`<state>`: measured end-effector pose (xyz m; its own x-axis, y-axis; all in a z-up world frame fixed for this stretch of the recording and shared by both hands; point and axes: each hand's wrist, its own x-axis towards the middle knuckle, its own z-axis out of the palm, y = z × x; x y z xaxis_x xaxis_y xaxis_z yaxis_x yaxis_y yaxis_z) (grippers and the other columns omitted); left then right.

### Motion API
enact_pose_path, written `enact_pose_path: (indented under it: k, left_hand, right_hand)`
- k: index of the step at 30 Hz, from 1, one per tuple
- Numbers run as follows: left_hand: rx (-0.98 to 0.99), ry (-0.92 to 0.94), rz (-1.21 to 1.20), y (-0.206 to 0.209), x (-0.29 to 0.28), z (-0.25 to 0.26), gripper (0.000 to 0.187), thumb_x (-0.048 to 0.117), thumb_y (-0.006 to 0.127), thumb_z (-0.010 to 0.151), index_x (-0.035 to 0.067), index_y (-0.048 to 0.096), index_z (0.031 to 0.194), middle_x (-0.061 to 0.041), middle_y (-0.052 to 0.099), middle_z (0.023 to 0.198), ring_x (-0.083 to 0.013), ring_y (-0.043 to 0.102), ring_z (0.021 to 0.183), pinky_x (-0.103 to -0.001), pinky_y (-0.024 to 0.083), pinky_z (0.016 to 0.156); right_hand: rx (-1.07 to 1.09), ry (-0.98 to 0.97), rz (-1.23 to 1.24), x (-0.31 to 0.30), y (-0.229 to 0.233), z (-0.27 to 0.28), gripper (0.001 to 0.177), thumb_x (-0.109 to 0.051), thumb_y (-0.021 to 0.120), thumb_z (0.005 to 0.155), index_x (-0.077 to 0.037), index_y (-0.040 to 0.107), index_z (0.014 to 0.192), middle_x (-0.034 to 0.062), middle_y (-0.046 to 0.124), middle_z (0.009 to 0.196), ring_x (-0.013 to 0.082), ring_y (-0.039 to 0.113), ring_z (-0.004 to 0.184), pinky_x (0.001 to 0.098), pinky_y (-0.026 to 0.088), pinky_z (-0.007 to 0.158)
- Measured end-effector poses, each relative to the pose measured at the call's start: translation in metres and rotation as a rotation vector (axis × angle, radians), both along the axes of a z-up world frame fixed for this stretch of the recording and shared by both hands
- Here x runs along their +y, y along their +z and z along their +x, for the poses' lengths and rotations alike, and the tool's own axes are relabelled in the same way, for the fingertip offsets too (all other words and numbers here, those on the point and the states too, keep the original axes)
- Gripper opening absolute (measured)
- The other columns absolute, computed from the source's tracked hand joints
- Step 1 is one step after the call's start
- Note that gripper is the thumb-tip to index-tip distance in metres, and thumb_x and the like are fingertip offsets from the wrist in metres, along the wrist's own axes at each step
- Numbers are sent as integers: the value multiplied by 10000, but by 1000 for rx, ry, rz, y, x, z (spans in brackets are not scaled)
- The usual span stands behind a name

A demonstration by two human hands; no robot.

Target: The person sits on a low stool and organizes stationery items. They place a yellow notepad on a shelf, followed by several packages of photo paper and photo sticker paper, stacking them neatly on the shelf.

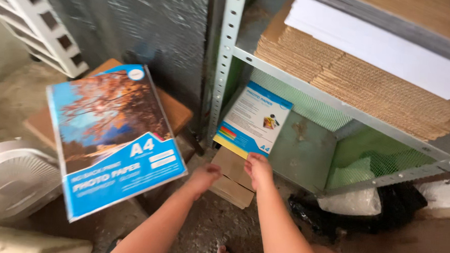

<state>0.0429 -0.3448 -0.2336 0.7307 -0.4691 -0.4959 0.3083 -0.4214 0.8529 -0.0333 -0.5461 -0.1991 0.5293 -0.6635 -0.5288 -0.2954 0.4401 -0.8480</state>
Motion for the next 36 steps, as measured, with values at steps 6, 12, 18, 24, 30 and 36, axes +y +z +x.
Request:
enact_pose_path:
  k: [6,12,18,24,30,36]
  left_hand:
    - [-318,-158,-16,135,41,-51,352,400,812,772,253,782,1090,-12,790,985,-232,742,1011,-385,580,880]
    - [-574,176,-306,234,119,-53,254,217,772,876,184,769,1129,-48,789,948,-198,760,875,-355,592,843]
    - [-884,566,-98,250,233,-18,193,123,791,882,86,760,1069,-150,724,927,-307,732,841,-395,586,777]
    - [-721,658,472,197,305,-10,320,335,827,824,218,750,1111,-15,614,1068,-289,700,1041,-409,554,963]
    - [-631,645,486,170,321,-2,345,353,821,811,227,772,1128,-8,723,935,-273,729,1001,-431,571,930]
    - [-556,655,446,199,323,-21,228,253,754,852,215,800,1072,-33,773,933,-296,740,1010,-457,590,898]
  right_hand:
    - [-101,107,-5,70,40,-2,203,-132,698,958,-106,660,1157,11,669,877,113,675,739,272,631,768]
    - [-224,266,-158,117,54,19,180,-159,722,967,-97,696,1133,17,694,867,73,664,691,196,619,662]
    - [-219,381,-355,175,115,11,274,-105,755,945,-92,739,1218,50,716,896,87,662,721,213,637,664]
    - [-224,392,-468,206,129,4,338,-109,809,884,-76,757,1216,112,715,904,153,694,748,298,652,680]
    - [-244,336,-504,219,150,-6,299,-102,785,903,-42,752,1195,144,706,900,192,700,765,324,646,723]
    - [-202,325,-536,215,148,8,168,-115,787,926,-51,770,1080,118,719,847,161,710,716,284,666,657]
